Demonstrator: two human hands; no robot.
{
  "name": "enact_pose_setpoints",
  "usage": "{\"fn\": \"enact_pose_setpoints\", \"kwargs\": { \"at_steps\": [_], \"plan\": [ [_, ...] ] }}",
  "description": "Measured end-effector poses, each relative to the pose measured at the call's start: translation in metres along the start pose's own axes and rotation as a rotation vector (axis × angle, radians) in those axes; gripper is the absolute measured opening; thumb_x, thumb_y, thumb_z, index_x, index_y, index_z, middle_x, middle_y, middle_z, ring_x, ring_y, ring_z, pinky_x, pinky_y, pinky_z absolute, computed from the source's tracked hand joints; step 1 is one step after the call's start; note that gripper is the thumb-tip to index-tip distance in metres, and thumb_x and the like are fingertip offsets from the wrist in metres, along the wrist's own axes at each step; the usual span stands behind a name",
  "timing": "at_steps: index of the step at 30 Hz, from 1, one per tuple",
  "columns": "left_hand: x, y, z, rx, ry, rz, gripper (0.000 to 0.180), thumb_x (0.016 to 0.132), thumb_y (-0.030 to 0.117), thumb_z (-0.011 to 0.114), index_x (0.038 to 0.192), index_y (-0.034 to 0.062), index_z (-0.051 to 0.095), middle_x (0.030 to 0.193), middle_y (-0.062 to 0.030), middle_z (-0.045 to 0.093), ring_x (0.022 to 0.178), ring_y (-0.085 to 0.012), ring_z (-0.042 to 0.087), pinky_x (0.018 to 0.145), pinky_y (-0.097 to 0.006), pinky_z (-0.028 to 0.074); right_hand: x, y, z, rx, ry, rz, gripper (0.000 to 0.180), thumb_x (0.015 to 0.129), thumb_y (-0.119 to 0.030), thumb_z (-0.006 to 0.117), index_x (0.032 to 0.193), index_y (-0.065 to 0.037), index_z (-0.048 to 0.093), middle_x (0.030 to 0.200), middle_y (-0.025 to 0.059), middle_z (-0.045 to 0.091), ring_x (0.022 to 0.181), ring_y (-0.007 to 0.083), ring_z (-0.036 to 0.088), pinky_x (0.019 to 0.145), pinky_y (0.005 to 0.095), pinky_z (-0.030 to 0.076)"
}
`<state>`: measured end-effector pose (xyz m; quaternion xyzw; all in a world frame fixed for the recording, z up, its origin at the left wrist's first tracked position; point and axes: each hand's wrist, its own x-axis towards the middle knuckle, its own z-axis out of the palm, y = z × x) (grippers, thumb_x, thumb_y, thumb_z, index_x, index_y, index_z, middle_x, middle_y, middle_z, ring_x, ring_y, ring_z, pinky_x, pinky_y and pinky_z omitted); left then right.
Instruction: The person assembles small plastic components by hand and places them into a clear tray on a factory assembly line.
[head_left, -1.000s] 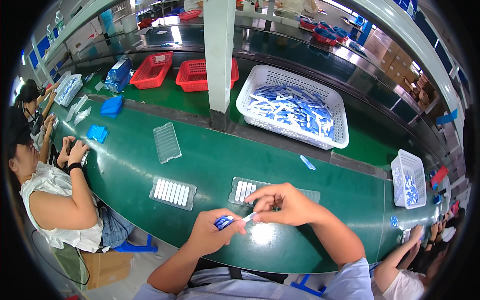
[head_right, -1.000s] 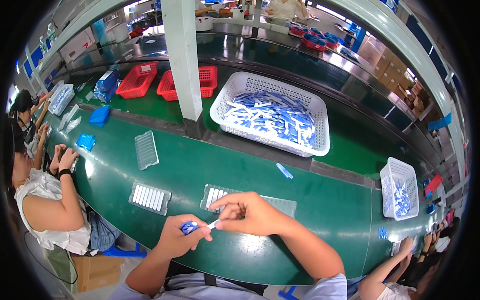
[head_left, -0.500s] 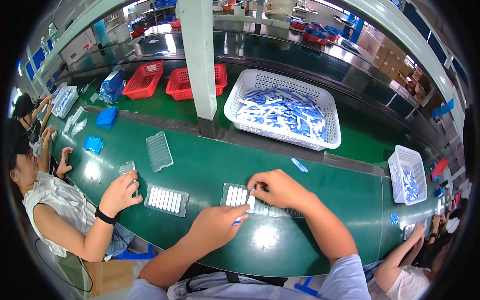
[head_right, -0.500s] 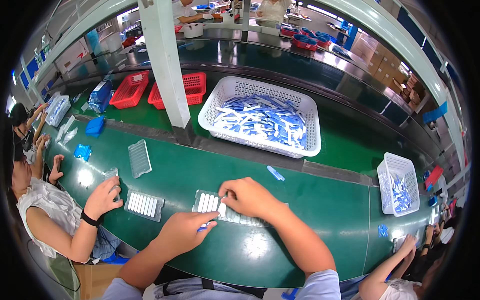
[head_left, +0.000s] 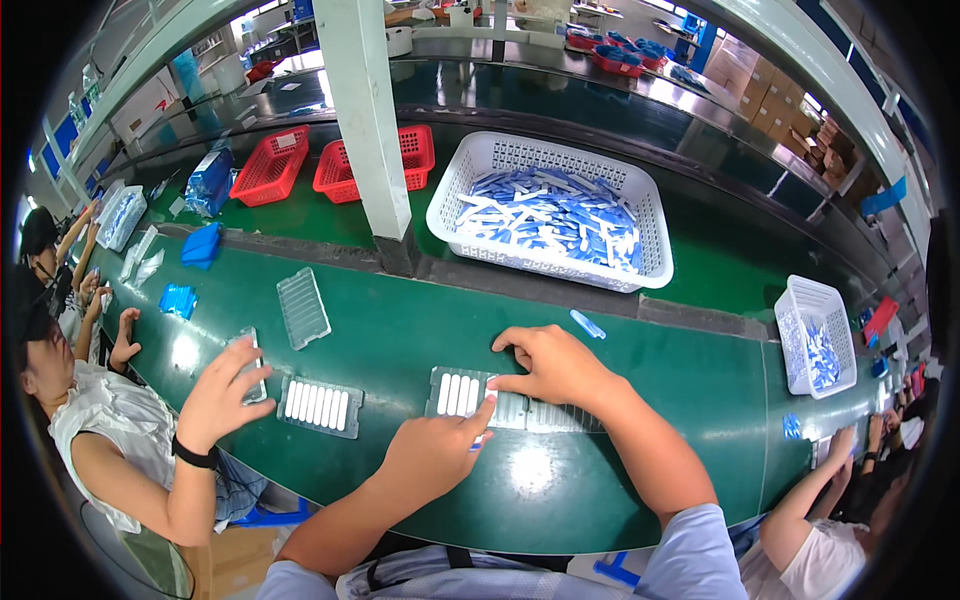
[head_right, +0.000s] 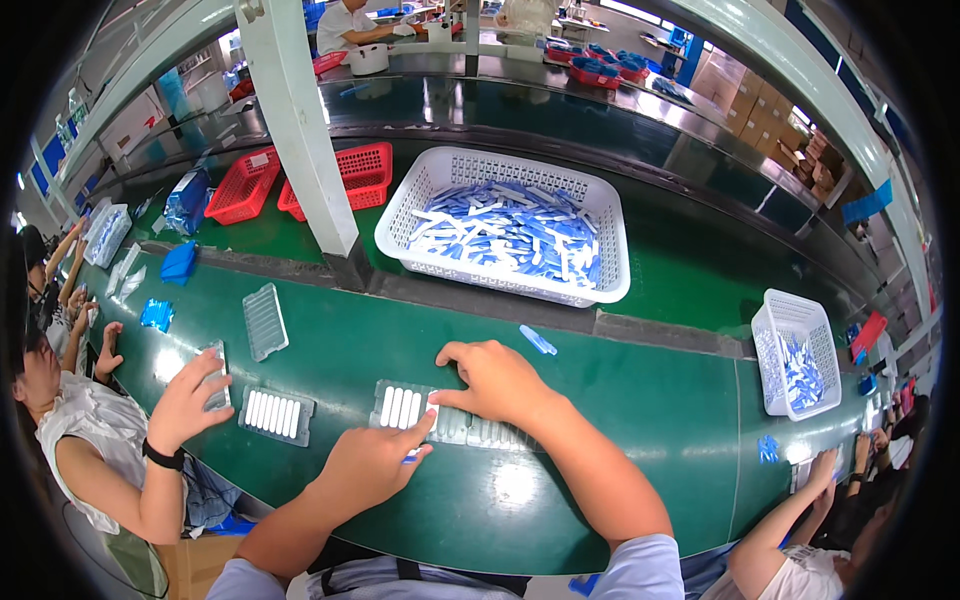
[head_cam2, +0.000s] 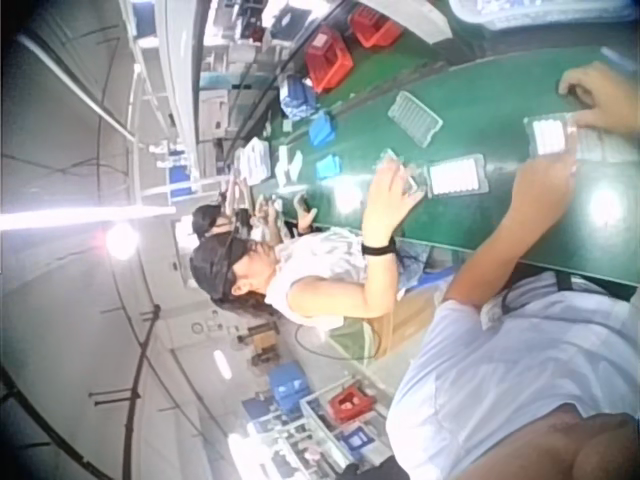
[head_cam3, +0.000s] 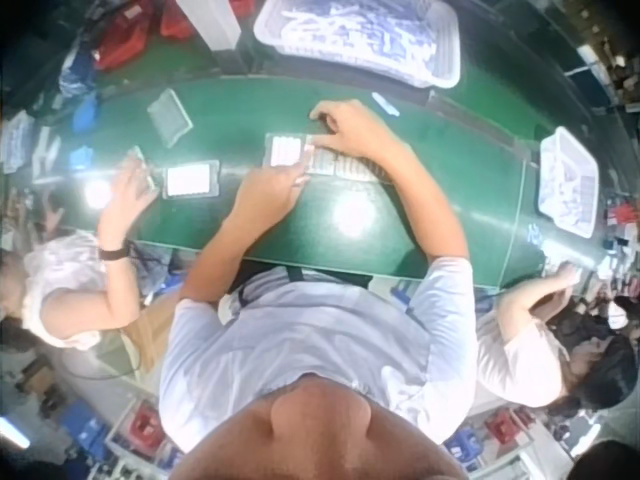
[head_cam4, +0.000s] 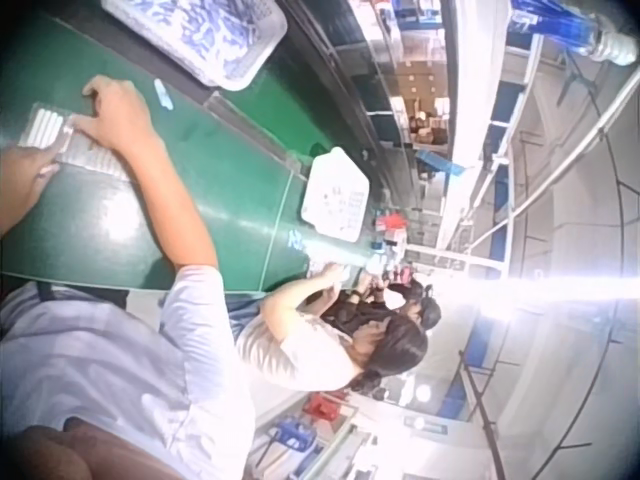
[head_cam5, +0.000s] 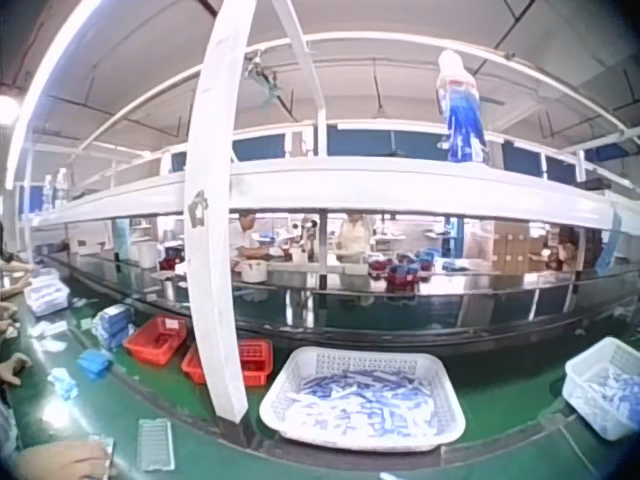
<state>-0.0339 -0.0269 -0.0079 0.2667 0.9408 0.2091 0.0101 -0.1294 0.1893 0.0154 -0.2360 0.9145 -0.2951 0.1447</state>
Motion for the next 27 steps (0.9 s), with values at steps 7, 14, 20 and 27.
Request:
{"fn": "enact_pose_setpoints", "kwargs": {
  "at_steps": [7, 14, 20, 27],
  "plan": [
    [-0.005, -0.009, 0.01, 0.001, 0.104, 0.035, 0.047, 0.093, 0.029, 0.068, 0.136, 0.0109, 0.058, 0.068, -0.0071, 0.067, 0.058, -0.0285, 0.066, 0.051, -0.042, 0.051, 0.001, 0.007, 0.008, -0.027, 0.077, -0.107, 0.05, 0.075, -0.041, 0.084, 0.108, -0.005, 0.07, 0.072, 0.0096, 0.065, 0.072, 0.0295, 0.067, 0.065, 0.0399, 0.051],
    [-0.002, 0.001, 0.004, -0.175, 0.119, -0.035, 0.041, 0.094, 0.022, 0.069, 0.132, 0.0078, 0.064, 0.07, -0.0123, 0.067, 0.058, -0.0282, 0.065, 0.052, -0.036, 0.048, 0.004, 0.019, 0.005, 0.2, 0.064, -0.155, 0.039, 0.082, -0.024, 0.083, 0.108, 0.0, 0.068, 0.062, 0.0015, 0.052, 0.055, 0.0125, 0.049, 0.056, 0.0302, 0.041],
    [-0.032, -0.012, -0.024, -1.563, -0.128, -0.335, 0.039, 0.105, 0.021, 0.057, 0.139, 0.0018, 0.058, 0.068, -0.0035, 0.061, 0.049, -0.0092, 0.046, 0.046, -0.024, 0.036, -0.001, 0.015, -0.001, 0.369, 0.006, -0.082, 0.026, 0.088, -0.015, 0.077, 0.108, -0.001, 0.069, 0.063, -0.002, 0.052, 0.058, 0.0062, 0.047, 0.056, 0.0271, 0.039],
    [-0.037, -0.009, -0.009, -1.751, 0.112, -0.56, 0.033, 0.105, 0.019, 0.056, 0.129, -0.0031, 0.062, 0.076, -0.0047, 0.062, 0.051, -0.0071, 0.044, 0.046, -0.023, 0.033, -0.006, -0.017, -0.005, 0.242, 0.009, -0.147, 0.024, 0.087, -0.018, 0.075, 0.105, -0.004, 0.071, 0.065, 0.0041, 0.056, 0.059, 0.0162, 0.054, 0.058, 0.0328, 0.043]
  ]
}}
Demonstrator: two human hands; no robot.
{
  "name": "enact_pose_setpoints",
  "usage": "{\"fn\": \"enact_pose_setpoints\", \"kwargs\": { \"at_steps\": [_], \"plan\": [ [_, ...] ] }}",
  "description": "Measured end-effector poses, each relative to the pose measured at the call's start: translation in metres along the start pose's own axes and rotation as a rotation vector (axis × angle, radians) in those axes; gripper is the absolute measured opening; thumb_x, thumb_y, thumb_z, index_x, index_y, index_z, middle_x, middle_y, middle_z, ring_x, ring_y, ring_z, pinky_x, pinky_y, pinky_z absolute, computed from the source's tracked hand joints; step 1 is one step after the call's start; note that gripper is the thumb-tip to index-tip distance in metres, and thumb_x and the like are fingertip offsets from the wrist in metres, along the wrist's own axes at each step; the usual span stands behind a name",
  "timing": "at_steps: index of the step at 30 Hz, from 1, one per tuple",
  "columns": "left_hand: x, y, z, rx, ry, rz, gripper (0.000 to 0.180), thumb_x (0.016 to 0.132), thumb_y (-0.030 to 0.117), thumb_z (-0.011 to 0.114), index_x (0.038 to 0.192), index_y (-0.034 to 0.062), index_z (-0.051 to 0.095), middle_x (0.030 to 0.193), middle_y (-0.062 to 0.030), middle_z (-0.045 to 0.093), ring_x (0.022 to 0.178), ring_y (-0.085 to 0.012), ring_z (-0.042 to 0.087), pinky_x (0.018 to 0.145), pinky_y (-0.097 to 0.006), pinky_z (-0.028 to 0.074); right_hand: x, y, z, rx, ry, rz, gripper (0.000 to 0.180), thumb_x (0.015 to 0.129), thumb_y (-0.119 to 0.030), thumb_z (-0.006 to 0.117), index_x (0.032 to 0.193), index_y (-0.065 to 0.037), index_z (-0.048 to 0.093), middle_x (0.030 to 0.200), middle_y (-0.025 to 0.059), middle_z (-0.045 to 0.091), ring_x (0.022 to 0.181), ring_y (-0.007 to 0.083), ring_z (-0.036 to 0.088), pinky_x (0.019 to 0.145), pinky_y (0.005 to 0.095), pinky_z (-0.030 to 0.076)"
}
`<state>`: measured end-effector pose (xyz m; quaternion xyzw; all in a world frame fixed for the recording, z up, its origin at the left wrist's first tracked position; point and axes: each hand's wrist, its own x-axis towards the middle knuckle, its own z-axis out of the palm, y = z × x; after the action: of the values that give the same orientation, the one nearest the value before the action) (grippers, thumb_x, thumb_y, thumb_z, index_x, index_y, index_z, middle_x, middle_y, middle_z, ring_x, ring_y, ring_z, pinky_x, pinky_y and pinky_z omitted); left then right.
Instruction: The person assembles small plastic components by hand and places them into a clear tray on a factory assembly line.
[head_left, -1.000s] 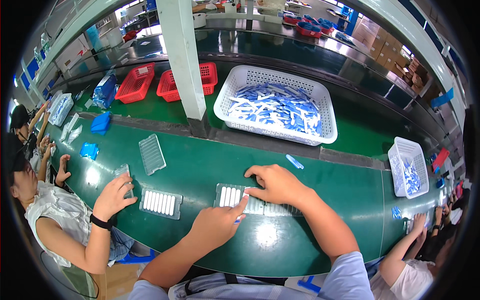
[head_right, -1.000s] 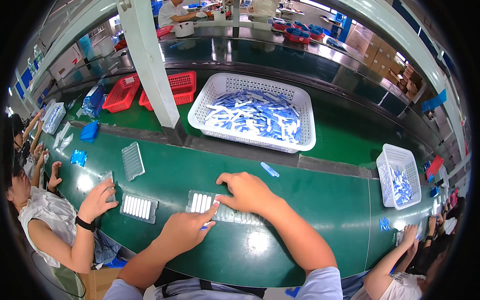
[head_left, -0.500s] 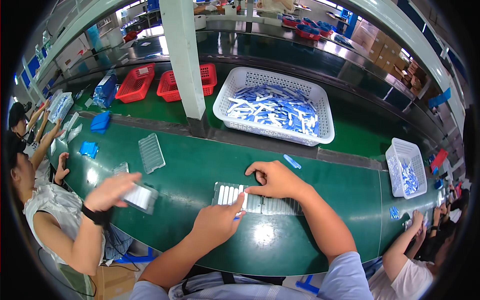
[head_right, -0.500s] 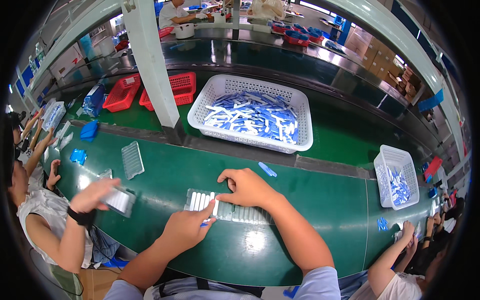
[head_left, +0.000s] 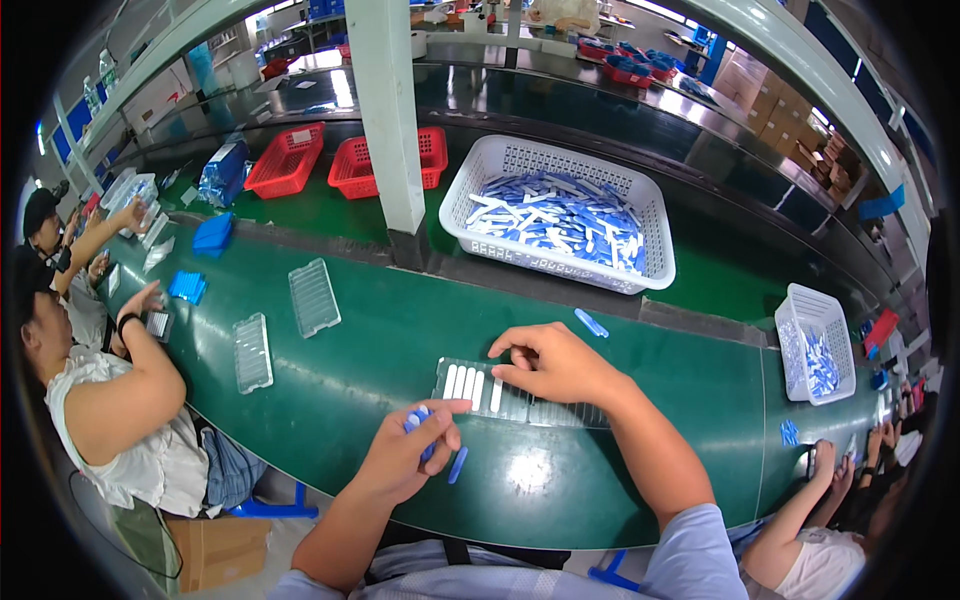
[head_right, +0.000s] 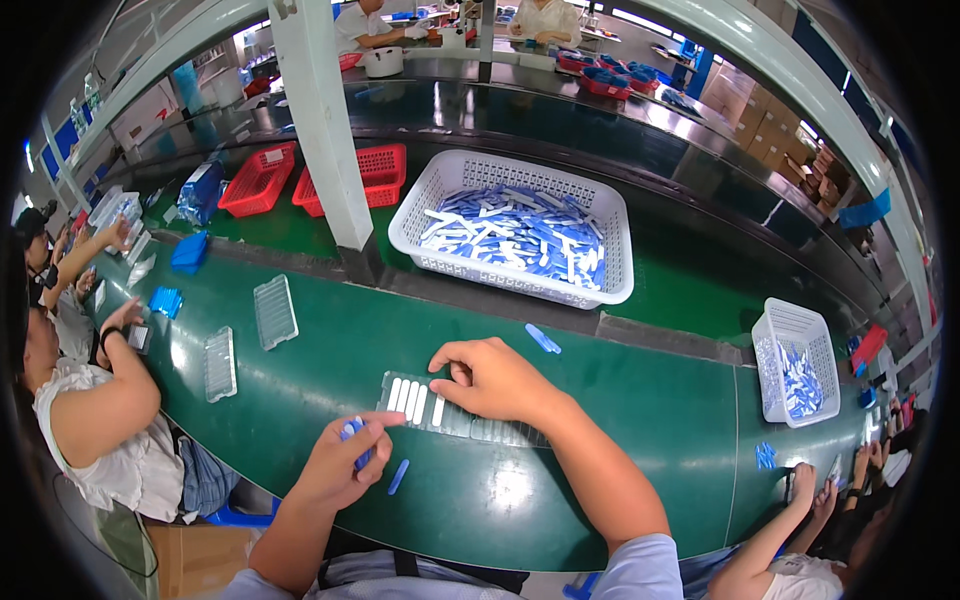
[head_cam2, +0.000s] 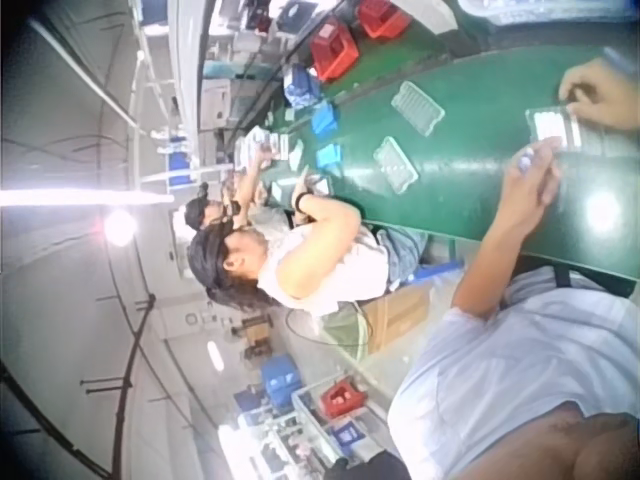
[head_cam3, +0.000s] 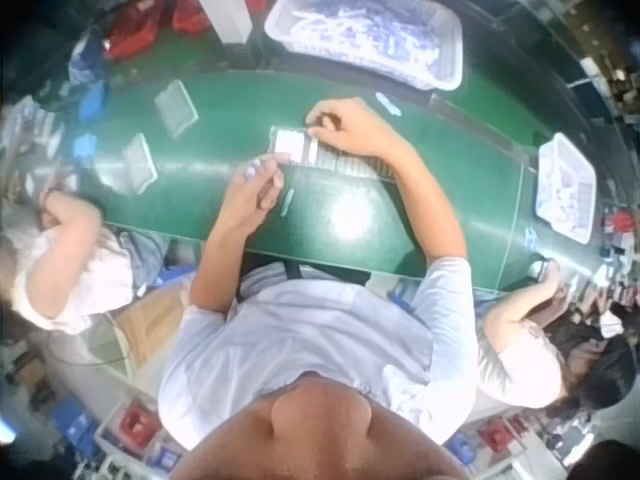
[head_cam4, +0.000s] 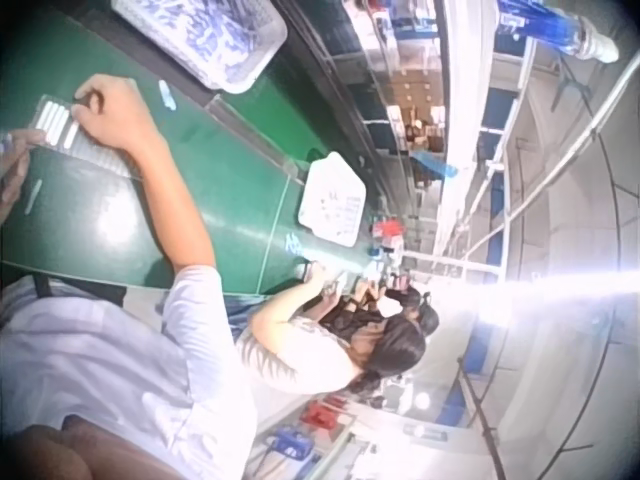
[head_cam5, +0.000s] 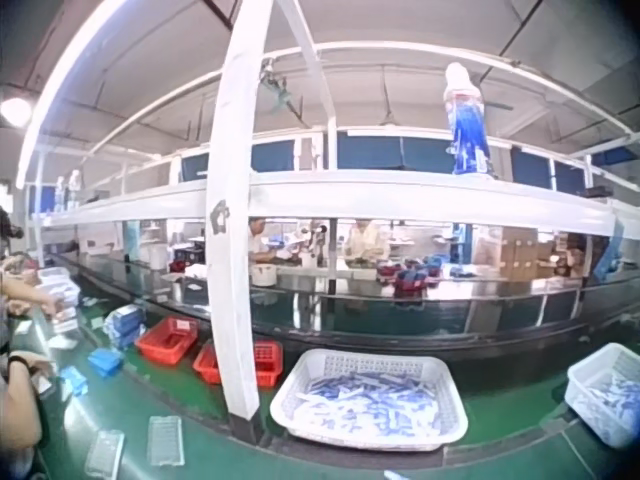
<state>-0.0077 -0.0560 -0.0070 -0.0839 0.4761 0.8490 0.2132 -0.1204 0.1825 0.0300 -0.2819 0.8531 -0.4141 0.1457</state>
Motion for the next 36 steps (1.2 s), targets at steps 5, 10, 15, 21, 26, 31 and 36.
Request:
{"fn": "enact_pose_setpoints", "kwargs": {
  "at_steps": [5, 10, 15, 21, 26, 31, 36],
  "plan": [
    [-0.008, 0.009, -0.013, -0.186, 0.092, 0.111, 0.022, 0.107, 0.018, 0.051, 0.114, 0.0012, 0.064, 0.068, -0.0008, 0.055, 0.046, -0.0066, 0.039, 0.041, -0.022, 0.028, -0.024, -0.039, 0.016, -0.268, -0.158, -0.111, 0.026, 0.082, -0.022, 0.075, 0.103, -0.006, 0.072, 0.089, 0.0113, 0.069, 0.083, 0.0319, 0.069, 0.073, 0.0448, 0.054],
    [-0.018, 0.006, -0.018, -0.263, 0.134, 0.08, 0.018, 0.107, 0.02, 0.049, 0.109, 0.0059, 0.061, 0.066, 0.0022, 0.047, 0.047, -0.006, 0.037, 0.041, -0.021, 0.026, -0.046, -0.065, 0.076, -0.473, -0.175, 0.007, 0.046, 0.077, -0.04, 0.082, 0.09, 0.001, 0.065, 0.088, 0.0168, 0.068, 0.08, 0.0362, 0.071, 0.07, 0.0411, 0.058],
    [-0.03, -0.003, -0.029, -0.273, 0.121, 0.06, 0.018, 0.107, 0.019, 0.049, 0.108, 0.0057, 0.061, 0.065, 0.0022, 0.047, 0.047, -0.0059, 0.037, 0.041, -0.021, 0.026, -0.051, -0.06, 0.096, -0.536, -0.108, 0.08, 0.054, 0.073, -0.043, 0.085, 0.087, 0.004, 0.063, 0.086, 0.0189, 0.067, 0.077, 0.0367, 0.071, 0.065, 0.0381, 0.058],
    [-0.039, -0.01, -0.043, -0.403, 0.037, 0.02, 0.018, 0.104, 0.016, 0.056, 0.118, 0.0048, 0.06, 0.076, -0.0014, 0.052, 0.058, -0.0081, 0.043, 0.046, -0.021, 0.032, -0.037, -0.044, 0.057, -0.188, -0.327, 0.025, 0.027, 0.079, -0.023, 0.081, 0.076, -0.002, 0.064, 0.084, 0.0155, 0.068, 0.077, 0.0343, 0.071, 0.065, 0.039, 0.057],
    [-0.049, -0.006, -0.033, -0.509, -0.009, -0.076, 0.042, 0.098, 0.002, 0.061, 0.139, 0.0012, 0.052, 0.102, -0.0077, 0.06, 0.084, -0.0153, 0.057, 0.059, -0.022, 0.046, -0.026, -0.024, 0.045, -0.514, 0.377, -0.175, 0.018, 0.085, -0.015, 0.072, 0.073, -0.004, 0.067, 0.077, 0.0118, 0.063, 0.073, 0.0318, 0.068, 0.062, 0.0425, 0.054],
    [-0.046, -0.014, -0.041, -0.443, -0.215, -0.147, 0.049, 0.097, -0.001, 0.06, 0.145, -0.0015, 0.047, 0.127, -0.0137, 0.065, 0.105, -0.0219, 0.066, 0.066, -0.027, 0.05, -0.028, -0.024, 0.062, -0.582, 0.177, -0.065, 0.027, 0.091, -0.03, 0.07, 0.084, -0.004, 0.074, 0.078, 0.0135, 0.064, 0.073, 0.0317, 0.068, 0.066, 0.0425, 0.055],
    [-0.051, -0.012, -0.036, -0.373, -0.173, -0.142, 0.043, 0.101, 0.003, 0.057, 0.143, -0.0015, 0.049, 0.132, -0.0175, 0.065, 0.105, -0.0238, 0.069, 0.058, -0.026, 0.046, -0.033, -0.029, 0.04, -0.422, 0.068, -0.016, 0.03, 0.089, -0.033, 0.072, 0.096, -0.003, 0.076, 0.083, 0.014, 0.069, 0.074, 0.0314, 0.069, 0.065, 0.0413, 0.055]
  ]
}}
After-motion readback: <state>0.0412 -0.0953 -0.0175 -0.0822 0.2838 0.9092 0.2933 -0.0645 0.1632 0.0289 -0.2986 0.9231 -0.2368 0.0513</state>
